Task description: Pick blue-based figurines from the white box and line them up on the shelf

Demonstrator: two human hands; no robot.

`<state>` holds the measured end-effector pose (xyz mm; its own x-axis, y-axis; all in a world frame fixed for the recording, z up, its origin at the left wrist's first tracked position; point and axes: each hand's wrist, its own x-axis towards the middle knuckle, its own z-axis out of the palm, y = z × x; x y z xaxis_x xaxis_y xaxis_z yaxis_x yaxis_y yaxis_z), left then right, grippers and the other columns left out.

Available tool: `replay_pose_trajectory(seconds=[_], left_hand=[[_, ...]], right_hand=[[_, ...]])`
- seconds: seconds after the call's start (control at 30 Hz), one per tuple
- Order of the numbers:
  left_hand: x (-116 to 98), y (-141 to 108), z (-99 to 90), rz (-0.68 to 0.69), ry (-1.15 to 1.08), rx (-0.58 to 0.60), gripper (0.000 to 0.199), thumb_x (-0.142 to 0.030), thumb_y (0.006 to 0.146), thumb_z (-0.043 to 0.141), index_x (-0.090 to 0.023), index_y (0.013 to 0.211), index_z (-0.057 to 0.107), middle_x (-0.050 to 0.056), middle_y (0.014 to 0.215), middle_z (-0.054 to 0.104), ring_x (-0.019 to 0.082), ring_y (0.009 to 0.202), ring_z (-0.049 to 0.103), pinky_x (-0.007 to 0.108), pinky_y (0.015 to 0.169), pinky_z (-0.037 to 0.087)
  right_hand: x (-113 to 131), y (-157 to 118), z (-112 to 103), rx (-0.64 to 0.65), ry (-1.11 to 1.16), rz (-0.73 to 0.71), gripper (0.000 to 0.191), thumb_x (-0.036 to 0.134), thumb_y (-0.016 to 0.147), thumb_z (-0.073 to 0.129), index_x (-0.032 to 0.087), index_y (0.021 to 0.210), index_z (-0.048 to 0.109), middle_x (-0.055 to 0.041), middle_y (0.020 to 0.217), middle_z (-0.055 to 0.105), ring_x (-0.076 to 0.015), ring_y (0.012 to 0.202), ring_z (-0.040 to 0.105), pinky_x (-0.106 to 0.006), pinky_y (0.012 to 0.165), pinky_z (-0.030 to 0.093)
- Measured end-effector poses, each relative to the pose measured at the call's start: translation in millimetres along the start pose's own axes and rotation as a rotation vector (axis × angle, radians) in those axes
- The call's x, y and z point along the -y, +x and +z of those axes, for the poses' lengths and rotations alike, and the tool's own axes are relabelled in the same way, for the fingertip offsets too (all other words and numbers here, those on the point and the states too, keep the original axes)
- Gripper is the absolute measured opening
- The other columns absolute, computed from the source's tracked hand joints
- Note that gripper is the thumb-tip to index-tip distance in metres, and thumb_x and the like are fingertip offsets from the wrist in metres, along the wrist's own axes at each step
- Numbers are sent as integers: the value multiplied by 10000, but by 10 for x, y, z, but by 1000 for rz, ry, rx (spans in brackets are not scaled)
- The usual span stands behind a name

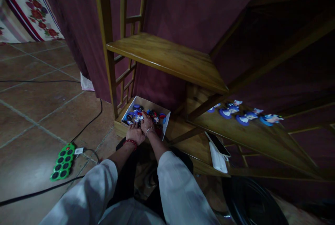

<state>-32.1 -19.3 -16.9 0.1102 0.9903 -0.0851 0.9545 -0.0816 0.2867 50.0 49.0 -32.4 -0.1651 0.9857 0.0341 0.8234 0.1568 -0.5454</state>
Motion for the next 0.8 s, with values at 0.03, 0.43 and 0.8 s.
replay_pose_trajectory(seconds=[0.03,0.43,0.8], left_hand=[[-1,-2,-3,-1,-3,1,483,-353,767,392,-104,1148,555,155,1272,476,264,1225,348,387,1012,210],[-37,-11,-58,-10,-1,5,425,-328,762,387,-130,1058,618,144,1263,487,260,1214,365,390,996,233],[-4,7,34,-4,2,-46,396,-365,770,398,-127,964,649,157,1239,504,265,1203,375,384,1001,226]], right_hand=[[15,8,-5,26,-13,13,519,103,766,433,232,1268,413,-47,1181,543,-165,1095,465,-269,937,339],[-53,21,42,0,-34,136,306,190,775,471,195,1059,585,-81,1080,536,-165,965,524,-239,851,386],[-149,-67,93,-116,57,220,266,118,760,432,155,973,587,-78,993,624,-161,961,544,-256,869,386]])
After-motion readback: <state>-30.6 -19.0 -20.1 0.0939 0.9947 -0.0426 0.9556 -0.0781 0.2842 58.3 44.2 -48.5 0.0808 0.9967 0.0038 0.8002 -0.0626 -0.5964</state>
